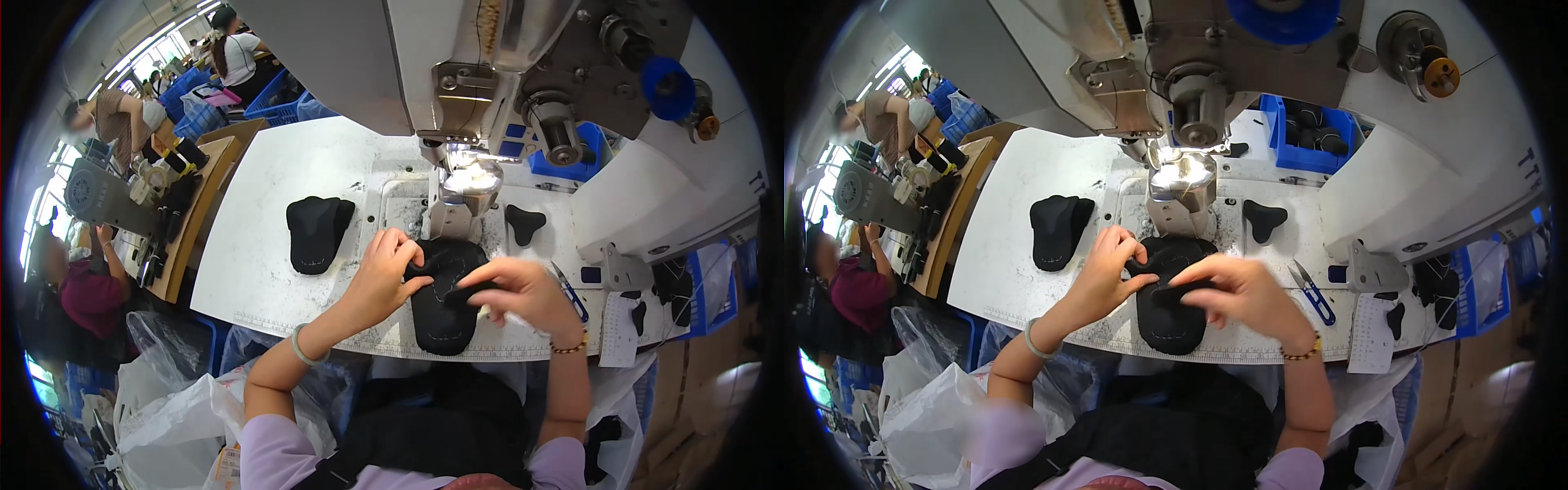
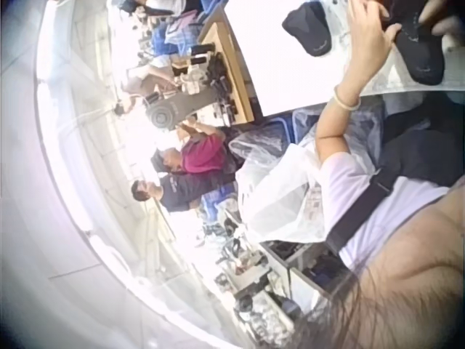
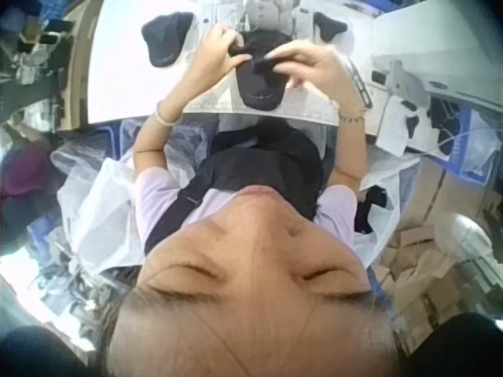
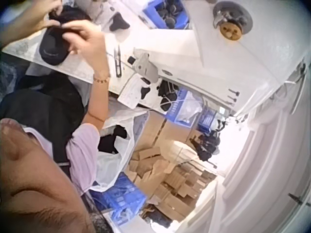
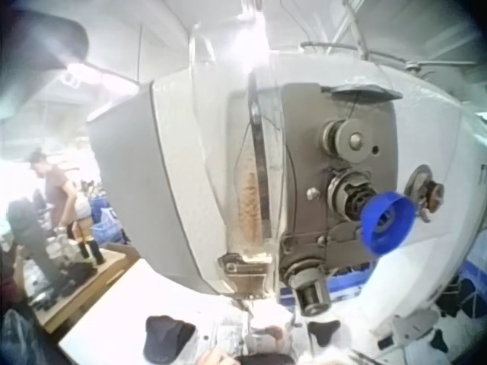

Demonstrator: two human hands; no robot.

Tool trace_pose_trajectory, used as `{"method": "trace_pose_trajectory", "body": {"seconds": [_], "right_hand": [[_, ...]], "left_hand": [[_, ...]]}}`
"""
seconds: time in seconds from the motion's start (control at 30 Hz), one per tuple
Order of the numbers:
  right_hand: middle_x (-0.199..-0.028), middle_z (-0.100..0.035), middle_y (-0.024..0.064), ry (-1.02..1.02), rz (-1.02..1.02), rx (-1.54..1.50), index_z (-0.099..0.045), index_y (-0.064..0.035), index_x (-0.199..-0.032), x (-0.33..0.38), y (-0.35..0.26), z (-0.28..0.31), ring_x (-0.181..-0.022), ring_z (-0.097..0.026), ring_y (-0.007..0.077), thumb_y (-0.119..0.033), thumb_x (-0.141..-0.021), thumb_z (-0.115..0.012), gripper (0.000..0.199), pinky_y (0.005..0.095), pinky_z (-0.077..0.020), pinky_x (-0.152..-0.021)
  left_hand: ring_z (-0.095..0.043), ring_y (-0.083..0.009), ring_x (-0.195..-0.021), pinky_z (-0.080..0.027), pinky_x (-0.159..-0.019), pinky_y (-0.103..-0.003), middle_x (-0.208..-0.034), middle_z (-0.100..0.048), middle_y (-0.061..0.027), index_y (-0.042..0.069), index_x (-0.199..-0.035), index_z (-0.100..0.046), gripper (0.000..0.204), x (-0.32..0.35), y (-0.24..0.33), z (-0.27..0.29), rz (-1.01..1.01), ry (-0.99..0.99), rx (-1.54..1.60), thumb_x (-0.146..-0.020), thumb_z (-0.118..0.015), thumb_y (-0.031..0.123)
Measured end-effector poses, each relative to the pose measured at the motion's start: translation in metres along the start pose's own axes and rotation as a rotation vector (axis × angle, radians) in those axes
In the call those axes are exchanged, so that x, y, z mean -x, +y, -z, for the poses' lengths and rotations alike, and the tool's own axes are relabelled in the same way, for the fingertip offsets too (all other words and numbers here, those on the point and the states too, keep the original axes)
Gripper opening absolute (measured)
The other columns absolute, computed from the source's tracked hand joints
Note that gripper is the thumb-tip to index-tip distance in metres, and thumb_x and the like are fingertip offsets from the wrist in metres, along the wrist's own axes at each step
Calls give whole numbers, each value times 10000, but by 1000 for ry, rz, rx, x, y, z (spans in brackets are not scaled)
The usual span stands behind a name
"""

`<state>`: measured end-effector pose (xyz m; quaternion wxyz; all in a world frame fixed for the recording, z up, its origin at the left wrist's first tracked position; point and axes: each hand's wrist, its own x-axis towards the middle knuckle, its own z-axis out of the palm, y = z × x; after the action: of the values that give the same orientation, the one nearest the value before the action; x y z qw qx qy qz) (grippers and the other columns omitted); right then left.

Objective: The person operates an industrial sewing machine to stitch black textured fabric pieces. They guide the fabric under the needle, pause to reposition it, and trim excess thread with scissors. The person handles multiple similar fabric pieces, sewing each one individually.

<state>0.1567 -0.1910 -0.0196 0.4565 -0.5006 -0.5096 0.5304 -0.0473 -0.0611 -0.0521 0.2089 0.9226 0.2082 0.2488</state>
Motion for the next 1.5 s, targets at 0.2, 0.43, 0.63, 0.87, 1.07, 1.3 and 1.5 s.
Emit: {"method": "trace_pose_trajectory", "body": {"seconds": [0.2, 0.43, 0.63, 0.87, 1.07, 1.3, 1.5], "right_hand": [[-742, -582, 4, 166, 157, 235, -555, -16, -962, -11, 29, -26, -602, -552, 42, -41, -829, -667, 176, 181, -452, -527], [-845, -580, 35, 552, 475, 149, -520, -9, -951, -23, 12, -41, -717, -585, 51, -7, -819, -672, 201, 197, -482, -597], [-816, -577, 34, 671, 600, -9, -466, -33, -966, -34, 8, -46, -648, -571, 51, -5, -838, -652, 227, 181, -463, -546], [-740, -557, 23, 625, 512, -99, -408, -57, -974, -37, 3, -44, -572, -541, 48, -10, -837, -655, 286, 170, -417, -464], [-736, -533, 27, 560, 456, -117, -399, -52, -975, -38, 0, -38, -564, -539, 57, 3, -834, -651, 294, 177, -418, -454], [-788, -513, 39, 553, 451, -174, -390, -48, -982, -40, 3, -40, -579, -547, 67, 16, -834, -642, 299, 177, -426, -449], [-828, -507, 48, 541, 435, -201, -383, -49, -986, -40, 4, -41, -587, -555, 71, 13, -836, -640, 304, 177, -444, -460]], "left_hand": [[-532, -126, -871, -447, -753, -270, -923, -525, -37, 42, -895, -501, 197, -9, 19, 2, 387, -52, 1085, -852, -662, 147], [-553, -97, -948, -478, -810, -261, -1036, -576, -58, 30, -1105, -488, 259, -30, 39, 4, 509, 165, 1710, -913, -584, 175], [-601, -88, -822, -503, -710, -235, -956, -640, -56, -7, -1058, -594, 249, -30, 40, 2, 317, 98, 1326, -890, -628, 174], [-595, -63, -752, -494, -640, -212, -863, -655, -29, 5, -965, -642, 211, -29, 38, -5, 369, 170, 1336, -888, -637, 201], [-593, -59, -727, -492, -621, -212, -834, -658, -19, 10, -935, -653, 215, -29, 34, -2, 399, 142, 1259, -885, -643, 218], [-575, -49, -710, -472, -601, -206, -825, -652, -11, 14, -922, -658, 210, -27, 33, -6, 378, 203, 1191, -890, -637, 220], [-562, -43, -706, -466, -596, -207, -804, -645, -1, 17, -915, -659, 208, -26, 32, -9, 360, 221, 1151, -897, -628, 221]]}}
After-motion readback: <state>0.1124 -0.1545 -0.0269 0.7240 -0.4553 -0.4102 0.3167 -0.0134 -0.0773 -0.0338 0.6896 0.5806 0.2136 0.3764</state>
